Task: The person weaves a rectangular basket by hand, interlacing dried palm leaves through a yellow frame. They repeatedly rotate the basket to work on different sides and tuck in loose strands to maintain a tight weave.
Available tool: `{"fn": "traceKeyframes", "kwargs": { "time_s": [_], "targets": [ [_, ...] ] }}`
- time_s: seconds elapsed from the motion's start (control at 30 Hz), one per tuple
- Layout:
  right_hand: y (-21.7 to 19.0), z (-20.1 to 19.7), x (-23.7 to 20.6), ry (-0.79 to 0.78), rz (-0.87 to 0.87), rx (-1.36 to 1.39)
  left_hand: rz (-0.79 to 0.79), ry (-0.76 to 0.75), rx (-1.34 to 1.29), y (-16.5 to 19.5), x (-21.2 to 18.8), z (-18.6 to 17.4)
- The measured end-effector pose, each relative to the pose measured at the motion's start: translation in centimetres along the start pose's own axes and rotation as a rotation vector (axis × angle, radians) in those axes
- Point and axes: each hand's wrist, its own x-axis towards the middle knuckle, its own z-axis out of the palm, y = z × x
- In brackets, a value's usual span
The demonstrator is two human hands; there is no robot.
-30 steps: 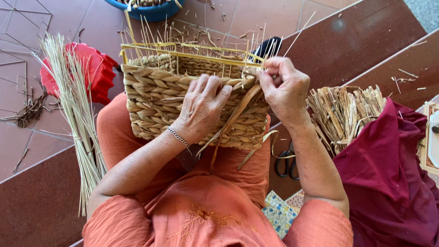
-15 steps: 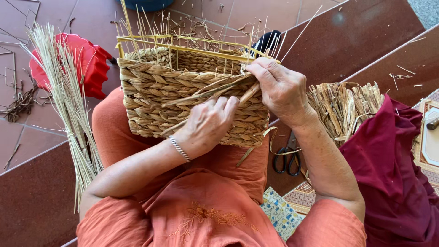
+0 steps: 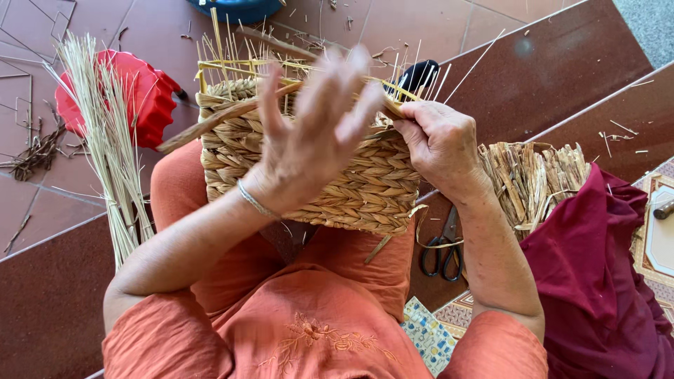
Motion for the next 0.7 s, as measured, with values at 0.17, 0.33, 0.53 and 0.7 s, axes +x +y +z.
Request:
{"fn": "traceKeyframes", "kwargs": {
  "time_s": [0.17,0.33,0.53,0.7],
  "targets": [
    [0.4,-0.6,-0.1,-0.089,0.159,0.124,-0.029,-0.541,-0.445,3.5,-0.8,1.1],
    [0.8,-0.9,-0.3,-0.112,0.157,0.165,-0.388,-0.486,-0.779,3.0,0.3,8.6],
    [1.2,-0.1,-0.2,-0.055,0.181,0.242,-0.467,-0.293,-1.114,3.8,-3.0,5.5],
    [0.6,1.0,0.5,-0.034,0.183,0.079,-0.077,-0.191,-0.837,4.7,-3.8,2.6]
  ]
}}
